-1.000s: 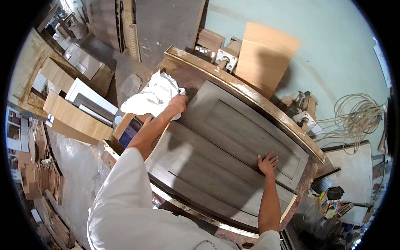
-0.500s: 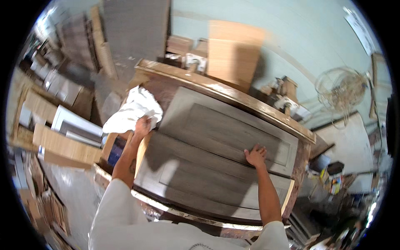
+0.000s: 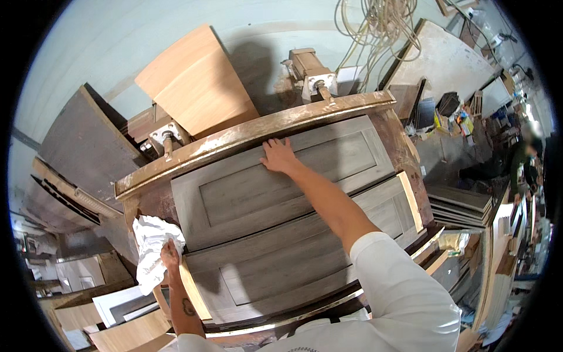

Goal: The person picks up a wooden furniture panel and places it on a workbench, then uses a white cloth to wipe the surface and edges of multiple panels one by one.

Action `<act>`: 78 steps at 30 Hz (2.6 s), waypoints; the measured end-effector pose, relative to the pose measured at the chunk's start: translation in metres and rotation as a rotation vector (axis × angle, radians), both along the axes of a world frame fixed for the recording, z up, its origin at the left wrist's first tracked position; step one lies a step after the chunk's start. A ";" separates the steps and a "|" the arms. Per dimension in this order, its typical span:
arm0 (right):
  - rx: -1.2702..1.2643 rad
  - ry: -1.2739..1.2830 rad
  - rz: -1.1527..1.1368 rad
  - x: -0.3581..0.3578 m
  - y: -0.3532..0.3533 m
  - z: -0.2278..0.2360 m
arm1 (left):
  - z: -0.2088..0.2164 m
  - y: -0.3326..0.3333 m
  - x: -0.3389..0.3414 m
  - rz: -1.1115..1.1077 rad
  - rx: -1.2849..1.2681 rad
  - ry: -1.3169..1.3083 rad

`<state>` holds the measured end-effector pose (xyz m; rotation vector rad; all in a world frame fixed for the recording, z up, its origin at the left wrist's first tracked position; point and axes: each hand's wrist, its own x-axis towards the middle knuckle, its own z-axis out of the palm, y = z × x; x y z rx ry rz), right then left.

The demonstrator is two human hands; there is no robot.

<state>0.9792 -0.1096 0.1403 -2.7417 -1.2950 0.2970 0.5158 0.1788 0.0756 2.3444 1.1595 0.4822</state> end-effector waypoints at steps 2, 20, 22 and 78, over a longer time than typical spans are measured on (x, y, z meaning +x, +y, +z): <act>-0.065 0.101 -0.020 -0.007 0.018 0.020 | 0.009 0.006 -0.016 -0.048 -0.051 -0.072; -0.115 0.172 0.381 -0.039 -0.068 0.203 | 0.216 -0.105 -0.134 0.244 -0.845 -0.793; -0.238 0.250 0.292 -0.032 -0.108 0.219 | 0.202 -0.104 -0.135 0.222 -0.976 -0.913; 0.384 -0.179 -0.189 -0.365 -0.321 0.035 | 0.104 -0.108 -0.079 -0.033 -0.521 -0.406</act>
